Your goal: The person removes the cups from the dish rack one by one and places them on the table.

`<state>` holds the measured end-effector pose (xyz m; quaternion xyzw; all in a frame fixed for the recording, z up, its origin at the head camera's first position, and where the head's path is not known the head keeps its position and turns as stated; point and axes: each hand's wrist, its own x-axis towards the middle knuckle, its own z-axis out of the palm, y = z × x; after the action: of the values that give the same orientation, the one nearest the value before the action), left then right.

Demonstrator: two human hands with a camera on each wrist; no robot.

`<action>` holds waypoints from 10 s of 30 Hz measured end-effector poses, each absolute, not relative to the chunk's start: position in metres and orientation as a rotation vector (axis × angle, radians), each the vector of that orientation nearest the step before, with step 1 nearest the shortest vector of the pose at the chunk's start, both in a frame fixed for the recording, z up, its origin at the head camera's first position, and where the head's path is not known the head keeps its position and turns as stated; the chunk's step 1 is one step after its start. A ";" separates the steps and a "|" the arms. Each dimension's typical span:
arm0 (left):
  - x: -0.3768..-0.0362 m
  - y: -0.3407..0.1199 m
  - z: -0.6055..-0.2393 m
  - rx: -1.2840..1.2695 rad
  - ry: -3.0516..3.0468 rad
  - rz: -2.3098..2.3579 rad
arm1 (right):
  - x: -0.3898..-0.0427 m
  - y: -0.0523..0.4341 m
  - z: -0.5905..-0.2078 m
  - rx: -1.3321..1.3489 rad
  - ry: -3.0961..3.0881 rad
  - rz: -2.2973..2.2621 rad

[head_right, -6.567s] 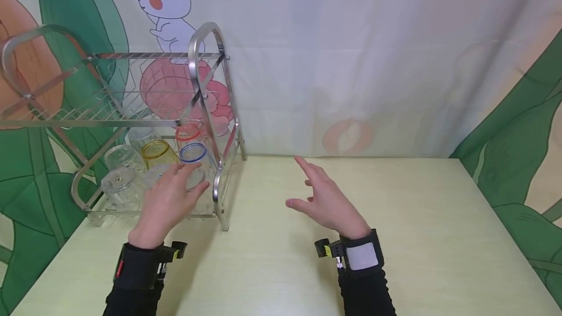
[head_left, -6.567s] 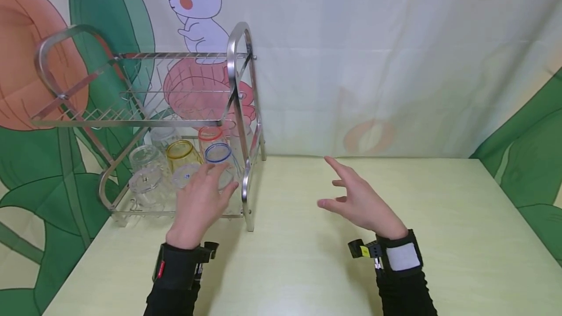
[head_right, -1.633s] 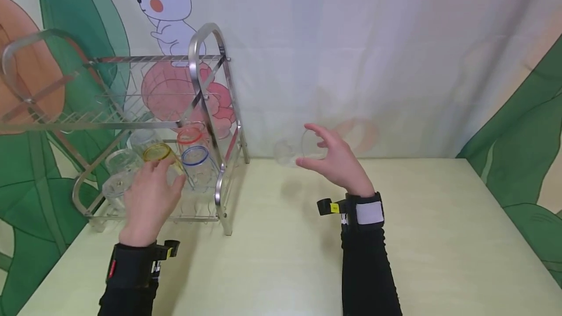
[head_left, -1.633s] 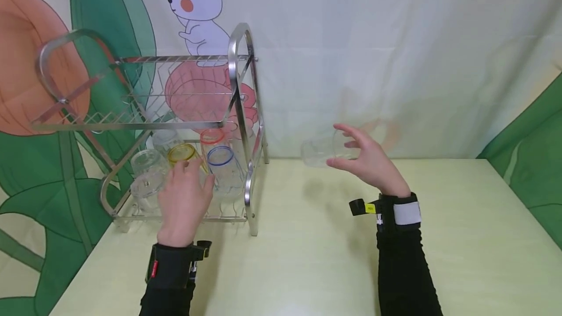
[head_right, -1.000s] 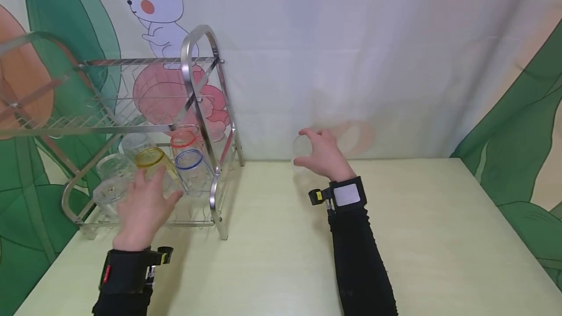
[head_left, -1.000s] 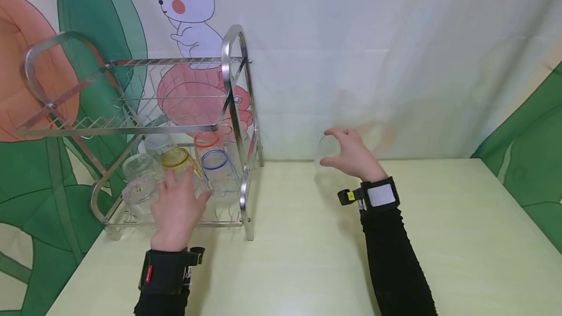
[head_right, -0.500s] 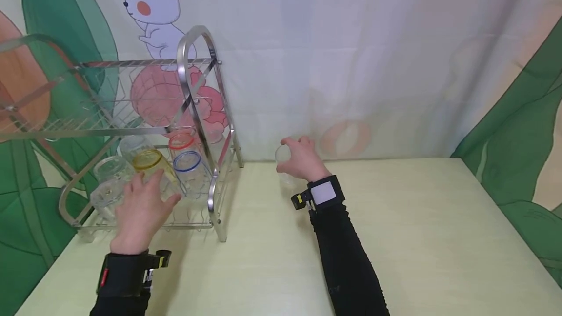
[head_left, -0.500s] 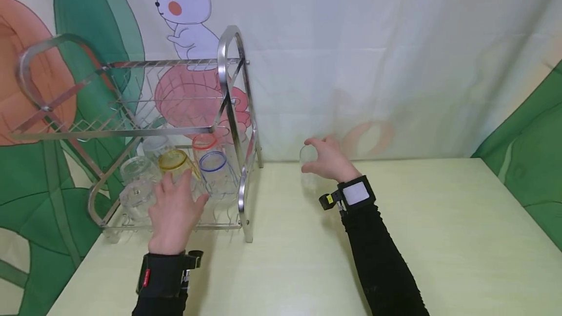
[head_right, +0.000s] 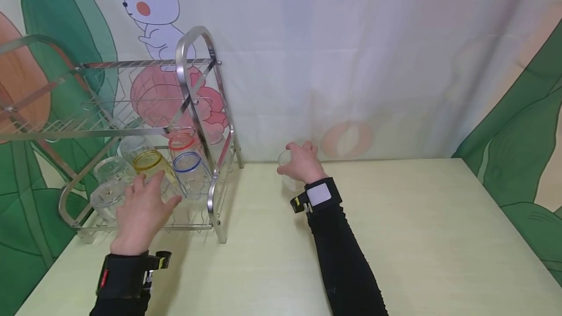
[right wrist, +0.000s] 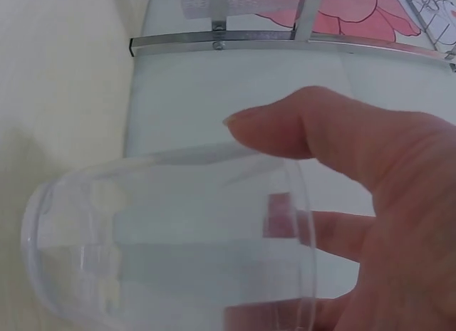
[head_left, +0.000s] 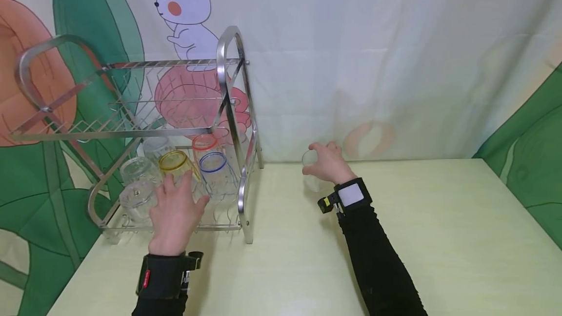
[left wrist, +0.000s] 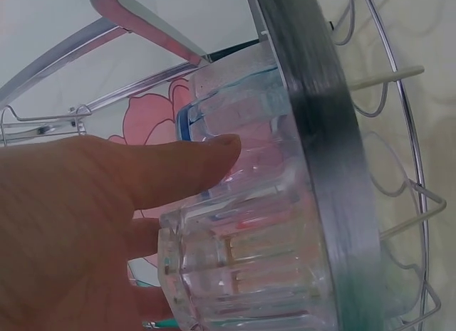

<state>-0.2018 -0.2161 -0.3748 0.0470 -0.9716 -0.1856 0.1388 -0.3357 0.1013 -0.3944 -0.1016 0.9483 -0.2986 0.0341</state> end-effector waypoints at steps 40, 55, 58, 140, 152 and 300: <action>-0.198 -0.228 -0.368 0.085 -2.787 -0.579 | -0.316 0.098 -0.371 -0.450 3.026 -0.915; -0.189 -0.219 -0.354 0.115 -2.771 -0.611 | -0.274 0.112 -0.335 -0.619 2.969 -1.151; -0.187 -0.218 -0.349 0.139 -2.786 -0.627 | -0.266 0.115 -0.327 -0.669 2.944 -1.243; -0.188 -0.193 -0.343 -0.151 -2.563 -1.150 | -0.224 0.083 -0.320 -1.211 2.664 -1.359; -0.192 -0.172 -0.353 -0.200 -2.466 -1.400 | -0.223 0.075 -0.321 -1.271 2.672 -1.304; -0.199 -0.295 -0.373 0.422 -2.875 -0.726 | -0.255 0.182 -0.333 -0.190 3.110 -1.237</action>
<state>-0.1987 -0.2951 -0.3731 0.1404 -0.9574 -0.2417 0.0730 -0.2547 0.1819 -0.3327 -0.0562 0.9225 -0.3671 -0.1053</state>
